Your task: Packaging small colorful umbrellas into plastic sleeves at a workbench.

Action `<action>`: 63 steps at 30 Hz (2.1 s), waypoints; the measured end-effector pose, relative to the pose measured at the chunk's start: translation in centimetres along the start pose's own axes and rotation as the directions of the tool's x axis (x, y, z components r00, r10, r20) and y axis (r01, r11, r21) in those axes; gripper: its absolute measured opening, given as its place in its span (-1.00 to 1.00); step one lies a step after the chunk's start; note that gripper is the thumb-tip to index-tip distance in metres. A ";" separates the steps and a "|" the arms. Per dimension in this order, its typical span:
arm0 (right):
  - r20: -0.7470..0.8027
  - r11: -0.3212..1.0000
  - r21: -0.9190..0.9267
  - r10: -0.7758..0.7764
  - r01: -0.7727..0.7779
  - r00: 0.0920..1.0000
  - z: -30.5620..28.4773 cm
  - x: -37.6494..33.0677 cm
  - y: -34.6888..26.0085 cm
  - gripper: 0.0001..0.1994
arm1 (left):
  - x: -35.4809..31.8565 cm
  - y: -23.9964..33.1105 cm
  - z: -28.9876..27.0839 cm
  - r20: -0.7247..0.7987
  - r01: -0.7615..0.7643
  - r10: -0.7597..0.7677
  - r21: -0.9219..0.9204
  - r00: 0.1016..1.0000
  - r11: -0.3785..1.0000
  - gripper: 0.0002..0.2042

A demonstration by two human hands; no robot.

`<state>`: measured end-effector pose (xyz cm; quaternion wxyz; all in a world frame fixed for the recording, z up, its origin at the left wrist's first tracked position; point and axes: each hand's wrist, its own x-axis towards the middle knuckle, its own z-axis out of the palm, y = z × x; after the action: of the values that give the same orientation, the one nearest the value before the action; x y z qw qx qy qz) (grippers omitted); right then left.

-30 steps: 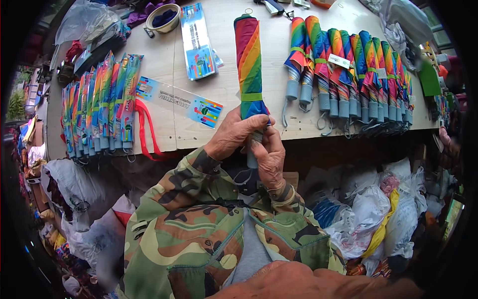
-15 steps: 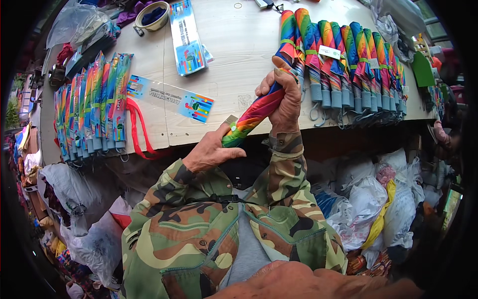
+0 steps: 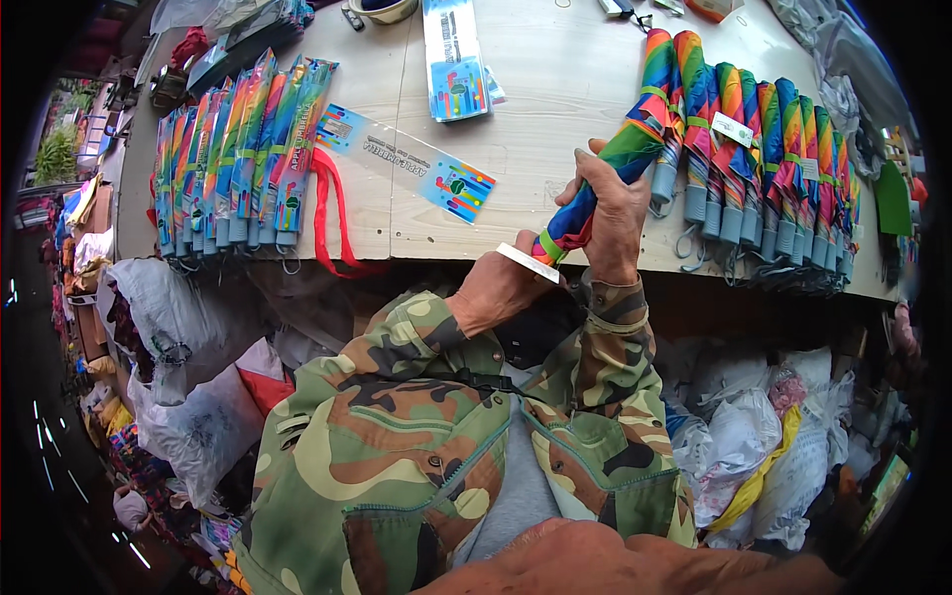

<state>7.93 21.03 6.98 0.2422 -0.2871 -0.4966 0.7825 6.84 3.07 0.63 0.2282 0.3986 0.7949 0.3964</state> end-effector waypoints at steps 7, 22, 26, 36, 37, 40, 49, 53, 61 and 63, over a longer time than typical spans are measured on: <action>0.138 0.966 0.172 0.172 -0.195 0.975 -2.8 -0.7 -0.5 -0.72 | 0.9 -0.7 -8.8 0.520 0.104 -0.078 -0.022 0.850 0.994 -0.34; 0.549 0.896 -0.333 0.438 -0.294 0.712 2.0 -2.5 1.2 -0.72 | 6.0 2.3 -10.5 -0.037 0.090 -0.184 -0.767 0.982 0.635 -0.57; 0.408 0.818 -0.537 0.467 -0.208 0.784 0.5 -3.3 2.5 -0.62 | 6.8 -0.1 -9.2 -0.235 0.127 -0.310 -0.573 0.921 0.810 -0.51; 0.195 0.784 -0.576 0.404 -0.229 0.894 -5.2 -4.3 1.9 -0.61 | 2.6 -5.4 -4.4 -0.349 0.047 0.199 0.587 0.916 0.808 -0.33; 0.191 0.784 -0.576 0.403 -0.230 0.895 -5.4 -4.4 1.8 -0.61 | 1.9 -5.7 -3.9 -0.346 0.043 0.202 0.586 0.916 0.809 -0.33; 0.201 0.774 -0.592 0.412 -0.225 0.889 -5.8 -5.0 1.6 -0.60 | -0.4 -6.0 -3.3 -0.221 -0.133 0.338 0.626 0.915 0.769 -0.32; 0.248 0.769 -0.588 0.465 -0.250 0.850 -5.2 -6.2 2.4 -0.52 | -5.4 -8.1 -4.4 -0.139 -0.236 0.420 0.652 0.897 0.721 -0.36; 0.263 0.763 -0.598 0.474 -0.244 0.840 -5.7 -6.9 2.4 -0.40 | -5.7 -7.3 -4.6 -0.126 -0.251 0.417 0.632 0.900 0.733 -0.45; 0.409 0.865 -0.463 0.403 -0.194 0.818 -8.0 -8.2 3.5 -0.19 | -6.2 -8.0 -5.0 -0.129 -0.260 0.454 0.671 0.882 0.694 -0.50; 0.406 0.856 -0.470 0.427 -0.216 0.808 -8.5 -8.4 3.4 -0.17 | -6.1 -8.1 -5.0 -0.124 -0.261 0.453 0.672 0.883 0.693 -0.51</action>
<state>19.48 19.52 2.69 -0.0975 -0.2011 -0.6341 0.7402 3.32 -7.15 -2.72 -0.1179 0.5397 0.8111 0.1920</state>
